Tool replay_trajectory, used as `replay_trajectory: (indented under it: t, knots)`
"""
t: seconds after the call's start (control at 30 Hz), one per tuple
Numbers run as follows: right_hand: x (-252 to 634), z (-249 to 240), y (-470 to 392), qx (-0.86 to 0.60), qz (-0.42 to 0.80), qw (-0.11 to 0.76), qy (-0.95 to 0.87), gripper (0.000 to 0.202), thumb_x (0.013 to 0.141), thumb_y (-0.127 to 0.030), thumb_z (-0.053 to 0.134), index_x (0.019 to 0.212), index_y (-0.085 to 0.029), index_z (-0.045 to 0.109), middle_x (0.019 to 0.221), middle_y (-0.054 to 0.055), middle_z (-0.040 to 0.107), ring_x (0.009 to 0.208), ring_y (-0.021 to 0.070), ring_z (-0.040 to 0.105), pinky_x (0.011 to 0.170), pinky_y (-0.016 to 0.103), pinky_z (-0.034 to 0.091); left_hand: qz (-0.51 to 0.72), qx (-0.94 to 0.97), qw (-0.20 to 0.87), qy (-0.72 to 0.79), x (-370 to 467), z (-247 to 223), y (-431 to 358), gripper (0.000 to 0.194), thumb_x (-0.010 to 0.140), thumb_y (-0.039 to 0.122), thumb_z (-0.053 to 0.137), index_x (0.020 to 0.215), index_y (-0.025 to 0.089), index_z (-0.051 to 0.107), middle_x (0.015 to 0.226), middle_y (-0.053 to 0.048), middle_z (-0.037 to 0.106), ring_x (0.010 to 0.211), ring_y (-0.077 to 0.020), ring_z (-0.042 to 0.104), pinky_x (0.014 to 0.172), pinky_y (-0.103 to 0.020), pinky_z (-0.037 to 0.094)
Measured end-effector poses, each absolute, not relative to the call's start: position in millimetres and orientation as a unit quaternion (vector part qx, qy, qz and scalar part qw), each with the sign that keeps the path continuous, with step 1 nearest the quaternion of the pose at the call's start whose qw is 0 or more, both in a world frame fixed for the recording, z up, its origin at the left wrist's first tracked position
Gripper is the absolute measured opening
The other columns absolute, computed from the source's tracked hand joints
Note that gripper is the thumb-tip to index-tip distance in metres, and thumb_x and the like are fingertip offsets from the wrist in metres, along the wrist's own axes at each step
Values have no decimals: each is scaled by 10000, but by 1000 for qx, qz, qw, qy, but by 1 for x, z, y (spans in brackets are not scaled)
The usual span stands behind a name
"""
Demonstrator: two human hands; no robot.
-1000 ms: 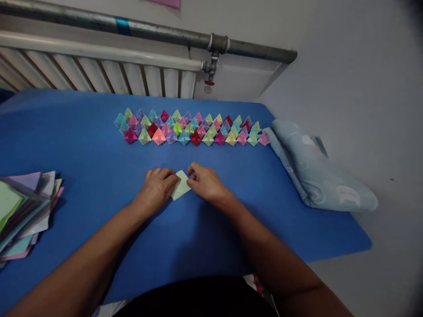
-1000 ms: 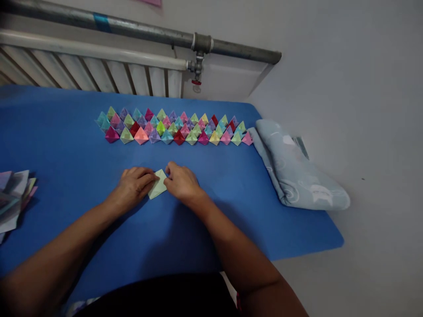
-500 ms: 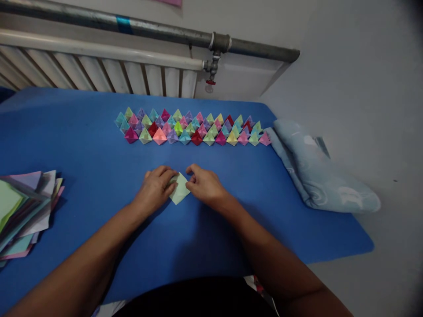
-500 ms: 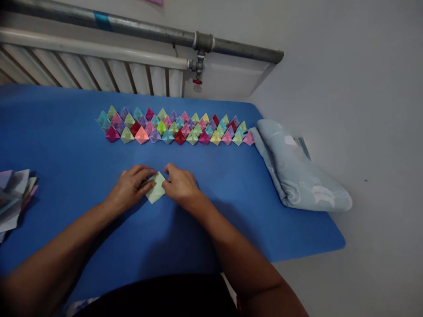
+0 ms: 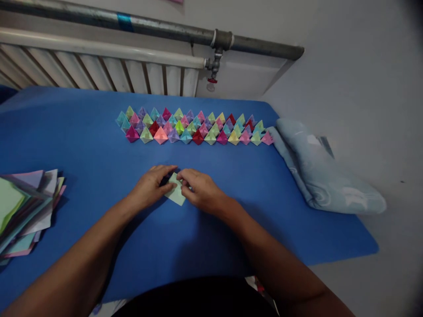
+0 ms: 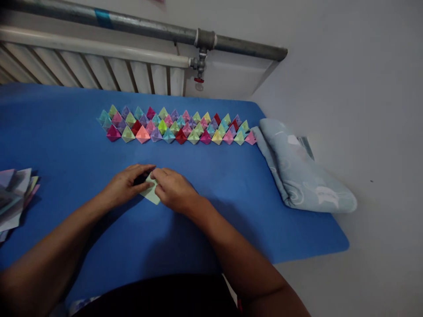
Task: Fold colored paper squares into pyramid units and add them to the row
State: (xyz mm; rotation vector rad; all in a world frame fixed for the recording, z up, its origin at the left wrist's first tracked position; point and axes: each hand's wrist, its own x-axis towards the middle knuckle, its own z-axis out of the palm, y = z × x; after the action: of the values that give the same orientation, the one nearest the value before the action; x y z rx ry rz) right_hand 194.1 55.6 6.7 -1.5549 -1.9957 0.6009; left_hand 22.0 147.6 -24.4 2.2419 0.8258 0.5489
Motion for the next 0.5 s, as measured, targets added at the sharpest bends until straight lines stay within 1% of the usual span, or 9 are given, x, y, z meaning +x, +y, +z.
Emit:
replay_trajectory:
  t: [0.03,0.1,0.17,0.2,0.27,0.37,0.43,0.5]
  knots:
    - [195,6,56,-570,220,272,-744,230,822,-87,474,1010,-170,577,892,31,618,785,141,541,753,258,424,212,843,373,324,21,-24,148,428,786,305,619,1208,230,617,925,-22,661,844,-184,610,780,-359,500]
    - [196,5,57,-564,213,288,-744,212,836,-97,456,985,-174,586,895,36,620,801,140,550,773,261,430,212,804,442,337,21,-22,149,415,766,319,639,1171,228,641,720,34,589,624,-128,541,605,-280,463]
    - [198,4,57,-565,209,320,-731,183,846,-126,460,957,-184,594,904,38,625,826,143,565,795,270,438,218,756,510,347,22,-20,148,345,729,314,672,1062,229,685,605,67,508,523,-96,469,517,-239,400]
    - [199,4,58,-571,206,347,-715,161,847,-153,479,952,-188,597,921,41,628,850,148,573,810,278,441,230,726,542,355,23,-19,148,300,701,303,695,992,227,700,583,70,501,509,-90,463,504,-231,388]
    - [202,6,60,-597,201,426,-650,148,837,-233,538,969,-198,595,979,51,634,908,164,583,834,300,449,271,648,599,384,26,-14,147,245,640,275,746,873,215,702,588,58,551,522,-93,505,509,-228,405]
    - [208,7,64,-627,257,557,-480,268,801,-377,600,1008,-207,578,1011,57,637,938,182,596,805,317,466,340,536,645,427,29,-6,147,242,579,238,799,785,185,683,627,28,635,544,-92,557,520,-211,439]
    - [209,6,68,-621,346,599,-368,337,761,-448,623,993,-207,578,957,46,640,898,183,608,738,304,472,367,477,667,439,31,-1,147,240,560,223,818,737,164,667,638,16,659,532,-78,564,508,-188,449]
    - [206,5,70,-607,429,599,-298,369,703,-470,664,947,-202,596,891,31,636,848,174,607,680,281,459,381,420,693,445,32,2,146,248,540,204,829,699,151,648,642,11,667,524,-76,580,497,-180,471]
